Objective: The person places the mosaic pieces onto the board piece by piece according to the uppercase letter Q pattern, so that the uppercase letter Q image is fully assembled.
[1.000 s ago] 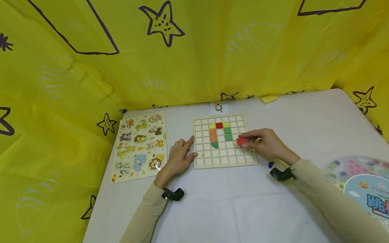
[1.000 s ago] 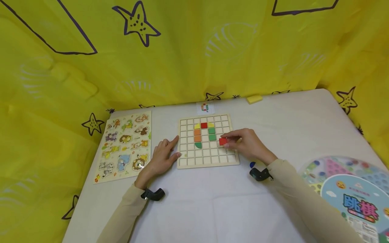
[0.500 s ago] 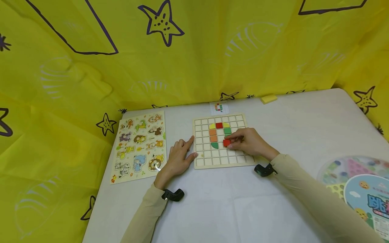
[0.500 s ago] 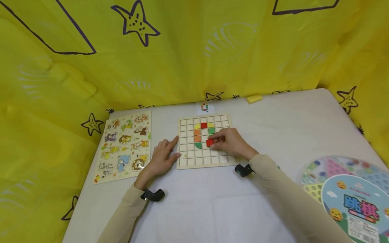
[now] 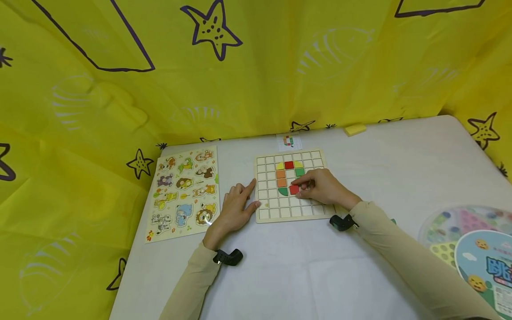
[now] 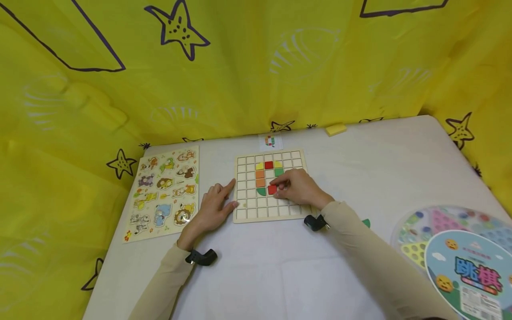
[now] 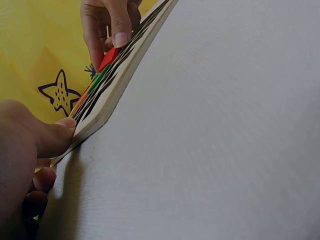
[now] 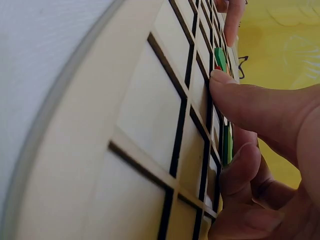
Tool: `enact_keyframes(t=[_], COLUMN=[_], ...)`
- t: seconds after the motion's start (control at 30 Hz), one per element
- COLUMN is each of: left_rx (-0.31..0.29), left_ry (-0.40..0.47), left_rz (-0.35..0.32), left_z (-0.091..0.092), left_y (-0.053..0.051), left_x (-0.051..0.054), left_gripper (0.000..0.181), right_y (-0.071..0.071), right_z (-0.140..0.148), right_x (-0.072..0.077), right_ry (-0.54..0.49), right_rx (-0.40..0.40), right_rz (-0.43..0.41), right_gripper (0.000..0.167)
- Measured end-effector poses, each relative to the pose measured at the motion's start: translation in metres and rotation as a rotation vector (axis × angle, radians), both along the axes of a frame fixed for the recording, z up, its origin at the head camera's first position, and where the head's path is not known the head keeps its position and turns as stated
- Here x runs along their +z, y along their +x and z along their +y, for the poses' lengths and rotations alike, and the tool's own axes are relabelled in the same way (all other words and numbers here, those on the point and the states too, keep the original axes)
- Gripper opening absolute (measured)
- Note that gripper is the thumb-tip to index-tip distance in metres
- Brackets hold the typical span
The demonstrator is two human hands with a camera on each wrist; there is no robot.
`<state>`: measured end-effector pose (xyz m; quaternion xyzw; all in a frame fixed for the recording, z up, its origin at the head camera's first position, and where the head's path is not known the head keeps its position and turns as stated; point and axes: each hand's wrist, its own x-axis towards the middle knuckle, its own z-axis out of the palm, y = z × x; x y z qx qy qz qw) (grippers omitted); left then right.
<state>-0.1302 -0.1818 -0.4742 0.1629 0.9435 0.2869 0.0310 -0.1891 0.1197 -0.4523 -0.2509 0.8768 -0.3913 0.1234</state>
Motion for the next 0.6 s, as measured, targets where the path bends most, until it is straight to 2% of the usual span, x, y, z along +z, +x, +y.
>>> enact_keyframes(t=[0.23,0.37,0.6], left_rx=[0.000,-0.002,-0.001], left_ry=[0.009,0.003,-0.006], left_rz=[0.004,0.000,0.009], left_z=[0.0002,0.0004,-0.0001], left_y=[0.0005,0.0004,0.0007], left_x=[0.0007,0.0002,-0.0001], left_gripper=[0.068,0.068,0.068], right_y=[-0.0009,0.0012,0.0023], right_z=[-0.0020,-0.0021,-0.0006], right_x=[0.0018,0.0030,0.0030], right_ry=[-0.003,0.011,0.014], right_rx=[0.020,-0.002,-0.025], right_rz=[-0.013,-0.005,0.007], right_gripper=[0.031,0.032,0.020])
